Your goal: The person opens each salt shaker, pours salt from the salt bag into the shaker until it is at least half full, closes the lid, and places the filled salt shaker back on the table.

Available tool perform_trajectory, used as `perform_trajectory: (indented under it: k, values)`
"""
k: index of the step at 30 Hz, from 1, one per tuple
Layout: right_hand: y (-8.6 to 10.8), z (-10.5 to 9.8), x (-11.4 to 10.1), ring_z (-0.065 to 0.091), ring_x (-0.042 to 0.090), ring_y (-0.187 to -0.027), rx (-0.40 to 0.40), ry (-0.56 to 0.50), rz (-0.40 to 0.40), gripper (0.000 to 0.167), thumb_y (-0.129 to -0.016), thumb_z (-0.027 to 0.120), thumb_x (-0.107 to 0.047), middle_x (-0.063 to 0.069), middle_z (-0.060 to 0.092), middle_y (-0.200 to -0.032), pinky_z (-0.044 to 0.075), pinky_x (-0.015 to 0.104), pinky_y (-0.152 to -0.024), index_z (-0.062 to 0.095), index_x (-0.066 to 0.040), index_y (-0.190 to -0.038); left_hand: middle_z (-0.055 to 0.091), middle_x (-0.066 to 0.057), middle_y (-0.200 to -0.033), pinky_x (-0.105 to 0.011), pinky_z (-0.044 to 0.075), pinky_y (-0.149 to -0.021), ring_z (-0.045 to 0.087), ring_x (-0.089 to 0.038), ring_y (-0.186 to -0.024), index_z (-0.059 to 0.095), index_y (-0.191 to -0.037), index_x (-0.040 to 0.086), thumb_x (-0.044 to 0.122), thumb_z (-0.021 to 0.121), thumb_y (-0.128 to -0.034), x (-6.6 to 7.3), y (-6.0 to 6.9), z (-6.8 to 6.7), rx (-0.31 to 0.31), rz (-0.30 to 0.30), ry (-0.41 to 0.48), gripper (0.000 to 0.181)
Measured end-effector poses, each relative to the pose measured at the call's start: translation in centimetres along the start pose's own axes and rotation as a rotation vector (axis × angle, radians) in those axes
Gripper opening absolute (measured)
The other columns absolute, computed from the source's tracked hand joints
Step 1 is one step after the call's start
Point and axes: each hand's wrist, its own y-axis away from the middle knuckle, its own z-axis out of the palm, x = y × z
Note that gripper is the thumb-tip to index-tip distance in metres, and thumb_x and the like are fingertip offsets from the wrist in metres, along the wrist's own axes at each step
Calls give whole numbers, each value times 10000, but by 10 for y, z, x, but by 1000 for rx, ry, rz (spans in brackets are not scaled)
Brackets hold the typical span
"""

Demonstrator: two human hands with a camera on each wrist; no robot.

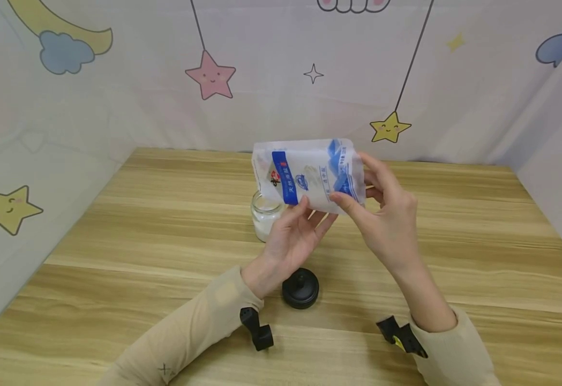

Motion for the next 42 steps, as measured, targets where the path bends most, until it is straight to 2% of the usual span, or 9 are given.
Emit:
perform_trajectory:
  k: [7, 17, 21, 28, 35, 42]
  values:
    - [0, -1, 0, 649, -13, -899, -3, -7, 16, 675, -727, 740, 144, -236, 652, -1055, 510, 76, -732, 541, -51, -1342, 563, 50, -1283, -382, 372, -1146, 563, -120, -1166, 517, -1312, 276, 160, 536, -979, 0, 1, 0, 0, 5, 32, 353]
    - [-1, -1, 1, 652, -10, -911, -4, -16, 10, 680, -723, 740, 149, -223, 656, -1069, 510, 75, -736, 542, -51, -1342, 561, 43, -1277, -392, 378, -1141, 568, -126, -1153, 504, -1322, 257, 99, 467, -995, -1, 0, 1, 20, 9, 37, 365]
    - [-1, -1, 2, 654, -8, -910, -6, -21, 10, 677, -724, 738, 151, -220, 660, -1068, 510, 76, -729, 544, -50, -1340, 563, 64, -1280, -385, 353, -1158, 561, -107, -1161, 500, -1326, 282, 103, 417, -1017, 0, 0, 2, 17, -6, 23, 366]
    - [-2, -1, 3, 663, -10, -906, -5, -38, -7, 630, -726, 728, 162, -214, 674, -1050, 512, 80, -714, 557, -6, -1309, 547, 51, -1309, -411, 353, -1155, 550, -113, -1177, 465, -1365, 278, 119, 436, -1018, 0, -2, 2, 20, -1, -24, 383]
    - [-2, -1, 3, 664, -17, -902, 1, -33, -12, 579, -743, 718, 155, -223, 673, -1031, 512, 78, -722, 571, 11, -1283, 553, 69, -1298, -396, 351, -1156, 552, -96, -1174, 476, -1346, 304, 124, 411, -1027, 0, -3, 4, 19, -16, -33, 372]
    - [-3, -2, 3, 658, -12, -903, 5, -35, -10, 627, -729, 725, 163, -215, 673, -1050, 509, 76, -725, 560, -8, -1308, 556, 41, -1289, -392, 377, -1141, 572, -125, -1159, 489, -1333, 269, 105, 454, -1002, 0, -2, 4, 20, 7, 15, 371]
